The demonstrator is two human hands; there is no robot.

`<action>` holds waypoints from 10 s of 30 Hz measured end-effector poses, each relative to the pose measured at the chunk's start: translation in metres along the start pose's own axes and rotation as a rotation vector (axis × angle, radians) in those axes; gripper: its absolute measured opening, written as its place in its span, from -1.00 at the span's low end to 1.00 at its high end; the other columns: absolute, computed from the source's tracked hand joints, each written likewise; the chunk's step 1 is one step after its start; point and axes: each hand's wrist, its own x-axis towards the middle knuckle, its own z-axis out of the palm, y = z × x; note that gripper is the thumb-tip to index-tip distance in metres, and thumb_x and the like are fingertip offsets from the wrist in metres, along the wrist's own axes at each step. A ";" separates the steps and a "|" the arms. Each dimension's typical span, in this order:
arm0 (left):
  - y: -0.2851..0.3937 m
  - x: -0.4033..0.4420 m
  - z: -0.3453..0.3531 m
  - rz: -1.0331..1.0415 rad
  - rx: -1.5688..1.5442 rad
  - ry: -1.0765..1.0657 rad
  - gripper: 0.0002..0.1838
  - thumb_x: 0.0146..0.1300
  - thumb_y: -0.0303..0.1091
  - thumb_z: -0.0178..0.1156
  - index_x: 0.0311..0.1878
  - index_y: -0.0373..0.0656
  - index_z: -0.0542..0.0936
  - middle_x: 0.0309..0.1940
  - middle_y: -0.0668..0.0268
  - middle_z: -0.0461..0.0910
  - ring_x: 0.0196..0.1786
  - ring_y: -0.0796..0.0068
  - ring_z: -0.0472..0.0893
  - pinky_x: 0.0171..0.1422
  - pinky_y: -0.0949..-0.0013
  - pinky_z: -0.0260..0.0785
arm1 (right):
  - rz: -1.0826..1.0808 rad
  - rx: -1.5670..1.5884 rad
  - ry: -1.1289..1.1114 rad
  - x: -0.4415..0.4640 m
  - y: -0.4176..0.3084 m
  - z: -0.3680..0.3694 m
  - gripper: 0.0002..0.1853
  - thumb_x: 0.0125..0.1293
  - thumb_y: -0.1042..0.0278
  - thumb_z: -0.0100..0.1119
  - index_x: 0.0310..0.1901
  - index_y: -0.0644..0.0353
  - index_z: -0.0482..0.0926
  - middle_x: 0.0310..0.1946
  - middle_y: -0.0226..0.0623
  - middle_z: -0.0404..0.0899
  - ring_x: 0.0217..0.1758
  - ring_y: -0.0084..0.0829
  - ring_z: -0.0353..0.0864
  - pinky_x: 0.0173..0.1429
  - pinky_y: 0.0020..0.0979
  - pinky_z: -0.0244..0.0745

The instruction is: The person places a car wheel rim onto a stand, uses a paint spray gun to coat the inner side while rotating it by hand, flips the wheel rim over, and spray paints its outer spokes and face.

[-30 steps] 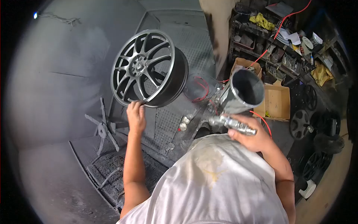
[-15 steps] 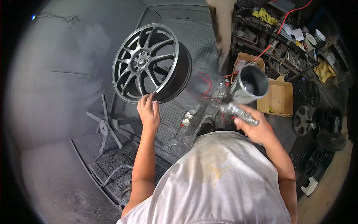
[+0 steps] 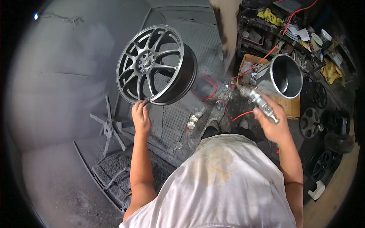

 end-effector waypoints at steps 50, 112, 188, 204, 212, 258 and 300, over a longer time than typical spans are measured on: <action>-0.040 -0.025 -0.024 -0.002 0.054 0.003 -0.65 0.56 -0.21 -0.04 0.01 -0.17 0.70 0.06 0.13 0.64 0.20 0.03 0.55 0.36 0.06 0.29 | -0.124 -0.041 0.036 -0.016 -0.009 0.014 -0.51 0.42 0.45 0.27 0.36 0.28 0.52 0.21 -0.07 0.68 0.29 -0.28 0.66 0.35 -0.33 0.46; -0.126 -0.011 -0.052 -0.122 0.341 -0.078 -0.64 0.61 -0.16 -0.11 0.04 -0.11 0.66 0.22 0.20 0.60 0.40 0.09 0.48 0.60 -0.13 0.08 | -0.212 -0.049 -0.139 -0.030 -0.043 0.006 -0.50 0.38 0.26 0.35 0.30 0.26 0.61 -0.05 -0.17 0.73 -0.04 -0.43 0.69 0.16 -0.37 0.52; 0.122 -0.241 0.049 -0.973 -0.671 -0.336 -0.77 0.42 -0.27 0.31 -0.14 -0.28 0.72 -0.39 0.33 0.70 -0.35 0.54 0.57 -0.17 0.31 0.47 | -0.157 0.222 -0.193 0.015 0.022 0.011 -0.40 0.49 0.25 0.23 0.45 0.34 0.34 0.07 -0.19 0.66 -0.05 -0.50 0.66 -0.13 -0.46 0.70; 0.115 -0.039 0.039 -0.358 -0.942 -0.411 -0.72 0.49 -0.24 0.25 0.01 -0.30 0.67 -0.24 0.32 0.70 -0.15 0.50 0.63 0.00 0.29 0.51 | -0.111 0.304 -0.726 0.023 -0.086 0.125 -0.31 0.38 0.32 0.35 0.47 0.37 0.33 -0.29 -0.35 0.62 -0.36 -0.60 0.59 -0.45 -0.59 0.46; 0.113 0.017 0.002 0.225 -1.301 -0.478 -0.75 0.41 -0.26 0.31 -0.06 -0.28 0.62 -0.06 0.04 0.65 0.07 0.09 0.66 0.17 0.11 0.45 | -0.160 0.301 -0.411 0.084 -0.168 0.206 -0.17 0.27 0.24 0.50 0.46 0.45 0.30 -0.11 -0.13 0.69 -0.18 -0.50 0.67 -0.20 -0.53 0.58; -0.286 -0.037 0.081 -1.365 -1.455 -0.045 -0.68 0.54 -0.27 -0.02 0.03 -0.19 0.68 -0.08 0.23 0.76 -0.04 0.33 0.74 0.20 0.13 0.61 | 0.000 -0.176 -0.401 0.148 -0.296 0.251 -0.38 0.35 0.32 0.36 0.38 0.42 0.45 -0.29 -0.37 0.65 -0.26 -0.56 0.61 -0.09 -0.50 0.54; -0.124 -0.084 0.144 -1.484 -1.680 0.070 -0.67 0.50 -0.16 0.11 0.20 -0.06 0.61 0.07 0.30 0.71 0.06 0.32 0.68 0.21 0.23 0.51 | -0.035 -0.248 -0.426 0.147 -0.302 0.232 -0.43 0.32 0.45 0.33 0.36 0.39 0.49 -0.39 -0.42 0.58 -0.33 -0.62 0.52 -0.23 -0.54 0.42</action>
